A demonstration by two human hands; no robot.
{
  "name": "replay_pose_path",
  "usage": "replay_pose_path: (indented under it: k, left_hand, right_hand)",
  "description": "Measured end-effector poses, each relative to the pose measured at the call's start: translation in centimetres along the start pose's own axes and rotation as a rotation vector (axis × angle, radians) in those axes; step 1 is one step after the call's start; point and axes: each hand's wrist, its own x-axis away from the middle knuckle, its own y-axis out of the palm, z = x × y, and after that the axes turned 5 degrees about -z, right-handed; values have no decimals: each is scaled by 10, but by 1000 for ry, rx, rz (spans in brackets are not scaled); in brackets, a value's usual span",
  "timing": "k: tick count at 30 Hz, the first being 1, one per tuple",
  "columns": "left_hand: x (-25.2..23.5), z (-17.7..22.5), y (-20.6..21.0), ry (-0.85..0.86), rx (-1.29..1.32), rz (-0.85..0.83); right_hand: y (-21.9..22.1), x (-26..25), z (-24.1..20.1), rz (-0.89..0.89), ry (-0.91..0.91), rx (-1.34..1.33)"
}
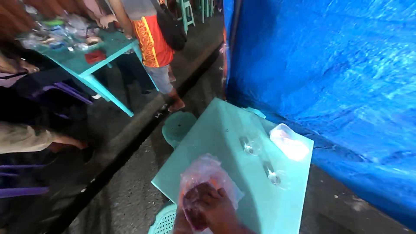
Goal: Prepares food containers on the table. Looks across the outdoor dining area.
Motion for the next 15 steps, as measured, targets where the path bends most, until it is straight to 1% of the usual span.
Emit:
replay_pose_path:
  k: [1,2,3,5,7,8,9,10,11,12,13,14,15]
  left_hand:
    - [1,-1,-1,7,21,-29]
    - [2,0,2,-1,43,-15]
    - [2,0,5,2,48,12]
    - [6,0,5,39,-6,15]
    - [10,3,2,87,-41,-46]
    - [12,11,8,72,-22,-47]
    - [15,29,22,15,-2,-31]
    - [21,56,42,-106,-11,23]
    - [24,74,55,-218,-33,65]
    - [24,71,50,-212,-35,79]
    - [20,35,14,78,15,-129]
    - [11,7,-12,302,53,-297]
    - [10,4,-16,354,62,-338]
  right_hand:
    - [-9,4,-3,-65,24,-51]
    - [-21,7,-6,-99,49,-107]
    - [-35,10,-7,-94,68,-170]
    - [-68,10,4,28,110,-302]
    - [-94,1,42,196,194,-270]
    - [-103,-8,70,235,265,-193]
    - [-108,-19,98,234,355,-110]
    - [-109,-29,126,199,450,-35]
    - [-108,-38,150,115,556,2]
    - [-104,-45,170,3,665,-3]
    - [-97,-49,185,-89,749,-33]
    - [-88,-51,196,-140,808,-75]
    - [-80,-50,205,-148,842,-108]
